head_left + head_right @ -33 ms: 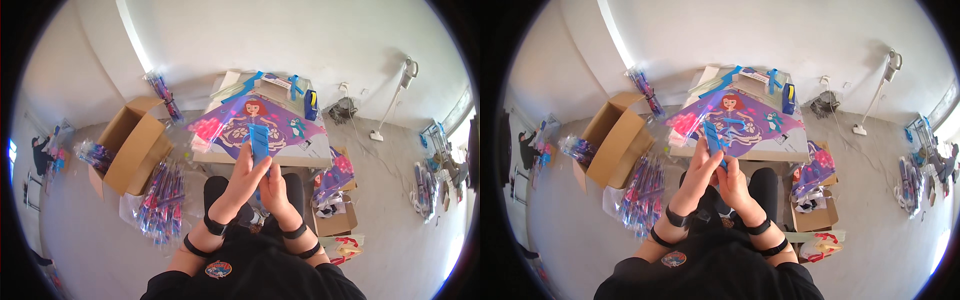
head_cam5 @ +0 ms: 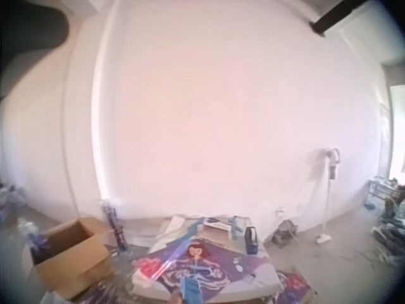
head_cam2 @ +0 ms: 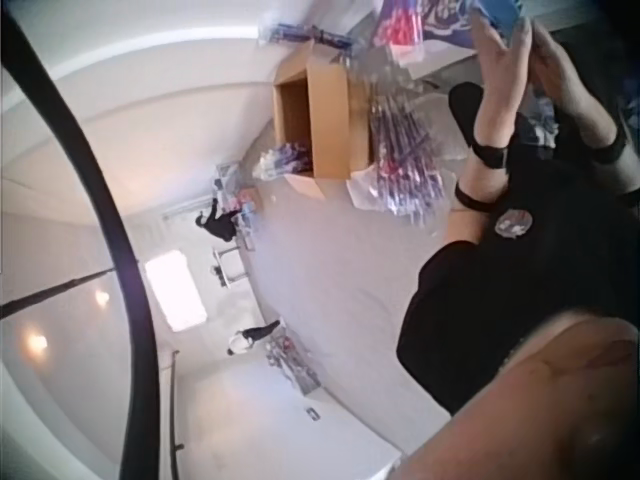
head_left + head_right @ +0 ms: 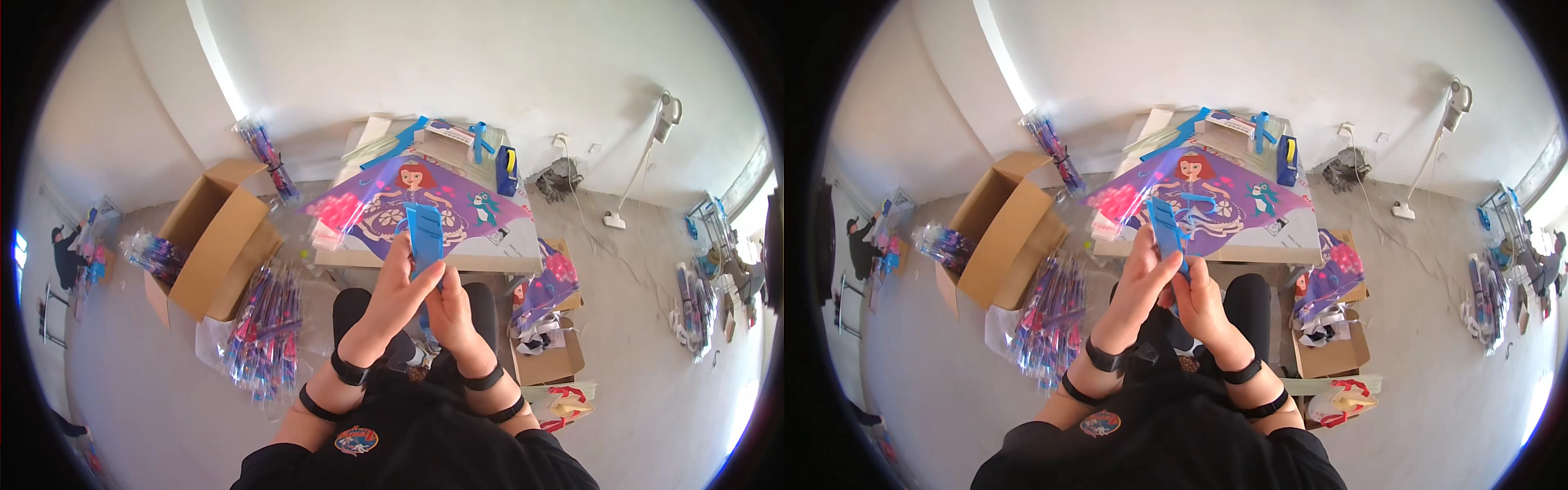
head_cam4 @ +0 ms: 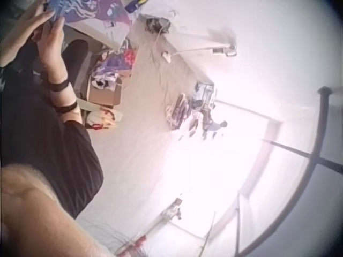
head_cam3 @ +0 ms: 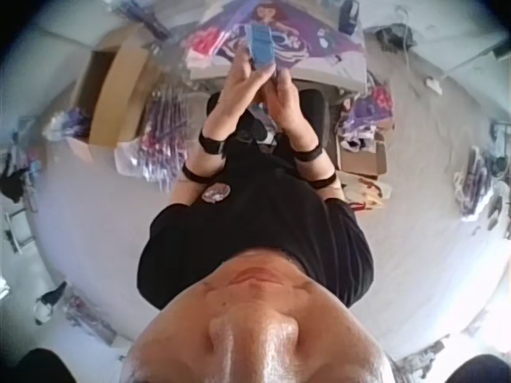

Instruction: Assembling and taping character-themed kites.

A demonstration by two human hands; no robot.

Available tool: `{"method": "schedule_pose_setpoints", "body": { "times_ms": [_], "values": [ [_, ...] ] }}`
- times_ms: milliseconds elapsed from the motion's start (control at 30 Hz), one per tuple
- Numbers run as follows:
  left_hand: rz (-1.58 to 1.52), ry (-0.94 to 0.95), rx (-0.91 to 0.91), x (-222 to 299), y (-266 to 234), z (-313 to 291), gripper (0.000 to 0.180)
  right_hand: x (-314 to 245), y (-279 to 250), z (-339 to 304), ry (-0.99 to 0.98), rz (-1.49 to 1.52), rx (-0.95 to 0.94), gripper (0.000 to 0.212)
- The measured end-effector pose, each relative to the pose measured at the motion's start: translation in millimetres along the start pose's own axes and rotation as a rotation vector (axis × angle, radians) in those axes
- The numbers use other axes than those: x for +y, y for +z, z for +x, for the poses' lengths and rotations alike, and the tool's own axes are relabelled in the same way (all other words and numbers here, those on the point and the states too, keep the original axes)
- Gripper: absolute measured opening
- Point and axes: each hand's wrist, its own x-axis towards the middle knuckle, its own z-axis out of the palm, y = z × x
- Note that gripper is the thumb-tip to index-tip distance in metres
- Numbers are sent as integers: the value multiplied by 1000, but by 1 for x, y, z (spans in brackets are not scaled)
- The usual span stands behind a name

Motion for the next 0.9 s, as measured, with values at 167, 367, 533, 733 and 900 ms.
{"method": "schedule_pose_setpoints", "body": {
  "times_ms": [167,367,533,733,900],
  "values": [
    [-325,-172,-179,6,-8,-5,57,-16,-16,0,242,719,-280,17],
    [-341,-252,-327,9,-8,-9,52,-9,-10,-2,207,704,-308,24],
    [-273,-364,-239,26,-6,-13,38,-14,-12,0,254,774,-396,24],
    [-255,-244,-169,10,-8,-12,32,-15,-9,2,312,721,-352,33],
    [-282,62,-214,-2,-14,-7,26,-6,-25,3,241,429,-74,30]
  ]
}}
